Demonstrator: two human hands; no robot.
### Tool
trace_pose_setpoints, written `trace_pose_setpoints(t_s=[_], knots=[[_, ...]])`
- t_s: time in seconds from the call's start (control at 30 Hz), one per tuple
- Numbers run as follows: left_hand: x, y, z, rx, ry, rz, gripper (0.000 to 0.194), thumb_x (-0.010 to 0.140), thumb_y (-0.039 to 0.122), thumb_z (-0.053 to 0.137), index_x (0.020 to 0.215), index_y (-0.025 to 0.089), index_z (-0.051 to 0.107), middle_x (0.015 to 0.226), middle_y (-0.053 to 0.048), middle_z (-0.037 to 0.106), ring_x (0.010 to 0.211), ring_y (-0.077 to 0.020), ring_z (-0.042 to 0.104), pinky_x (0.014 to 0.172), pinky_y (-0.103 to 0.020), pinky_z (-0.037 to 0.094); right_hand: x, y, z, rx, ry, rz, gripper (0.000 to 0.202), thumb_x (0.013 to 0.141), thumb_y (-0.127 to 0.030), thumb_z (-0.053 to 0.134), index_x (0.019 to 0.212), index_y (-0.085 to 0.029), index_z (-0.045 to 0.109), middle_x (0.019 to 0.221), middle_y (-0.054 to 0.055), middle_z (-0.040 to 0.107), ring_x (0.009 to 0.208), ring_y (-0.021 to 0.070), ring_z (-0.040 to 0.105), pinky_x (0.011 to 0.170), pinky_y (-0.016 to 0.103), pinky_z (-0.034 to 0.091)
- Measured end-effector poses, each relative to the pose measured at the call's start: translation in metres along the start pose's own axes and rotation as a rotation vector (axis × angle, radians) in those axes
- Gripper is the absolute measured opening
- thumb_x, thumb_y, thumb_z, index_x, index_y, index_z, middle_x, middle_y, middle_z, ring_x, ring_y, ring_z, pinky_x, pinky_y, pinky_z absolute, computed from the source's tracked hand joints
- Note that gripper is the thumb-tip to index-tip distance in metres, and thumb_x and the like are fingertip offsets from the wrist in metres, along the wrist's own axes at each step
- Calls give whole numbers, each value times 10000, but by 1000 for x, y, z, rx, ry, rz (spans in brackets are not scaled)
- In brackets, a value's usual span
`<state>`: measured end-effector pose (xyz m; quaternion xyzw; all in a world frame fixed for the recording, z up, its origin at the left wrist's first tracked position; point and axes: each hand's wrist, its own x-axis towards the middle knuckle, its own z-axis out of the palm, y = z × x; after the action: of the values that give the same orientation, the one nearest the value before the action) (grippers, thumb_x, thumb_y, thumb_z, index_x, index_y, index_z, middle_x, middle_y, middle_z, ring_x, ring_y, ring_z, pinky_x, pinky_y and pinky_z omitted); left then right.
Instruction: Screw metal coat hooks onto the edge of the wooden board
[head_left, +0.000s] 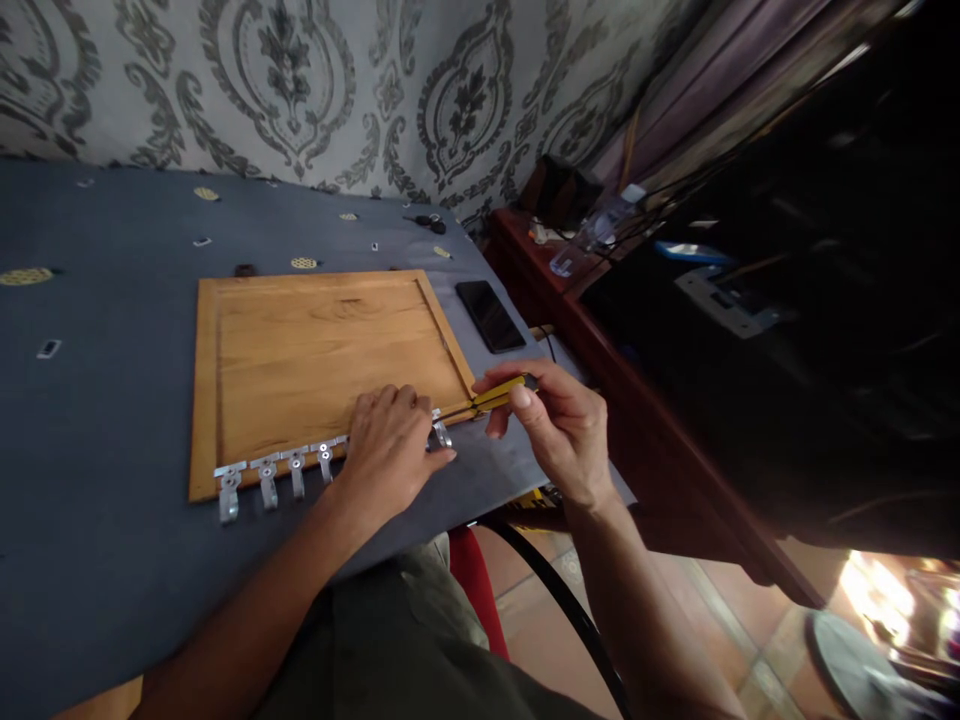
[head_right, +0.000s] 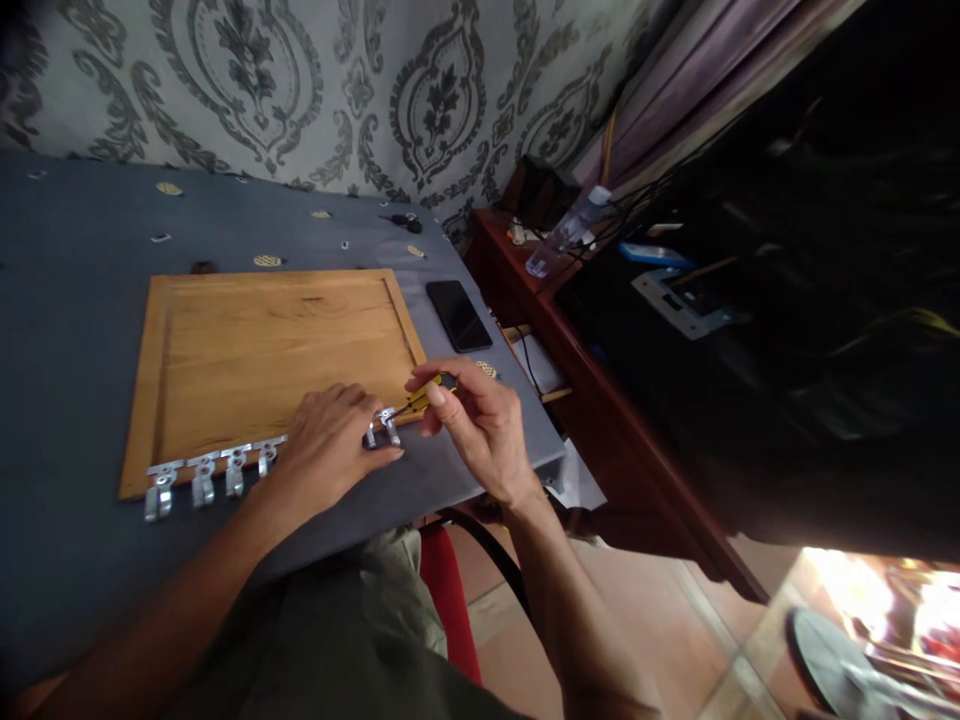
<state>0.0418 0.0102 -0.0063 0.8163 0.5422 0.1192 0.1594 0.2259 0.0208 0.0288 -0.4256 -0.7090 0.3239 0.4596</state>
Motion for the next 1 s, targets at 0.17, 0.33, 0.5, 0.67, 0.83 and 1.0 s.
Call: trace_pose_setpoints(t_s=[0.17,0.33,0.5,0.67,0.83,1.0], knots=[[1,0,3,17,27,-8,314,915,440,730,1054,163,680,1098,-105,686,1108,-326,622,949,-474,473,0,-1,-3,11,-33,9,158,988,-334,638,1033,-217,734,935,18,774,563,85,693,555,231,559],[2,0,5,41,46,2,271,917,423,729,1016,176,675,1070,-93,692,1080,-317,620,916,-462,474,0,-2,-5,42,-63,12,128,942,-284,700,1037,-220,756,958,24,785,575,92,706,564,230,579],[2,0,6,30,54,7,265,920,407,725,1019,168,668,1087,-97,687,1097,-319,613,932,-469,472,0,1,-4,17,-4,21,94,909,-309,759,958,-229,770,787,-19,754,511,75,664,507,201,533],[3,1,6,15,47,10,258,920,391,723,1022,159,675,1085,-119,690,1089,-333,620,931,-486,480,3,6,0,-37,48,11,167,885,-392,784,905,-229,755,823,-8,765,481,82,642,489,238,518],[2,2,6,24,44,2,241,924,386,714,1037,177,675,1089,-115,694,1076,-328,616,924,-481,478,5,7,5,-31,66,20,234,904,-462,749,917,-228,737,729,-21,710,476,91,638,483,247,515],[1,2,4,25,22,2,259,931,384,703,1063,162,678,1105,-130,677,1104,-343,608,929,-494,466,3,5,7,-1,71,40,242,918,-460,728,935,-219,718,832,0,736,497,78,634,507,239,525]])
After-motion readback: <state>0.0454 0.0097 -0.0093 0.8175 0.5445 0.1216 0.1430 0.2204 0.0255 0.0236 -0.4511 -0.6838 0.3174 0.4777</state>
